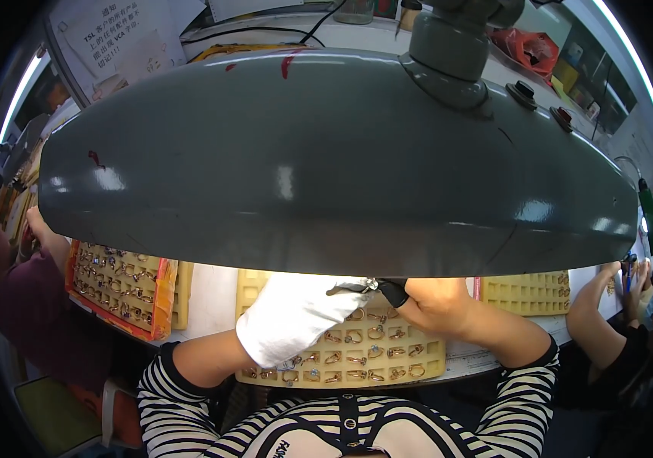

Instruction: Inspecting and polishing small gold-colored rings at a workshop bench using a handheld tool.

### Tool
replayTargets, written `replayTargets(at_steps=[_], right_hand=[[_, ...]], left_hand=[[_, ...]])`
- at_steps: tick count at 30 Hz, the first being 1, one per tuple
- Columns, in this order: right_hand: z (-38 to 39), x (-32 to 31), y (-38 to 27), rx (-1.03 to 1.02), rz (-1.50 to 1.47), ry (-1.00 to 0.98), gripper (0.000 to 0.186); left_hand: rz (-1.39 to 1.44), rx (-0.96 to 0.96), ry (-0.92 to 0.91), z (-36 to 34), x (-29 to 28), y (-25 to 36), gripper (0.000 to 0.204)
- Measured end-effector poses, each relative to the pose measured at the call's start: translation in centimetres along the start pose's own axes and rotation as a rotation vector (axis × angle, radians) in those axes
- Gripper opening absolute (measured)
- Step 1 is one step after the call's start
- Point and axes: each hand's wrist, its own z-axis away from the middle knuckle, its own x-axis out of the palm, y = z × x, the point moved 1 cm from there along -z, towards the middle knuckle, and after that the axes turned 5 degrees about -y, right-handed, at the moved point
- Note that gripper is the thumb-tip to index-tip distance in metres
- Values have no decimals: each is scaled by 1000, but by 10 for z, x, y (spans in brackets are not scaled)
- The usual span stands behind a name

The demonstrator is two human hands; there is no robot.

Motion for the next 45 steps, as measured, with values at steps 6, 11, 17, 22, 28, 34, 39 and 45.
replayTargets(at_steps=[6,11,17,22,28,34,39,45], right_hand=[[0,-3,-2,100,-133,-41,25],[3,-3,0,-22,10,-21,21],[-2,3,-1,-125,81,158,14],[-4,2,5,-202,83,171,13],[-2,-2,5,-198,111,102,15],[-7,-5,0,-239,70,167,19],[2,-4,0,-352,365,235,11],[2,-8,3,-389,283,225,8]], left_hand=[[122,-9,24,-1,-2,2,21],[233,-94,-26,2,3,-1,25],[314,-75,4,4,7,-5,26],[206,17,89,-1,5,-2,33],[237,-52,84,2,6,-1,34],[26,17,38,1,9,-5,29],[120,-56,-90,-2,-1,1,25],[125,-54,-96,-2,-3,1,32]])
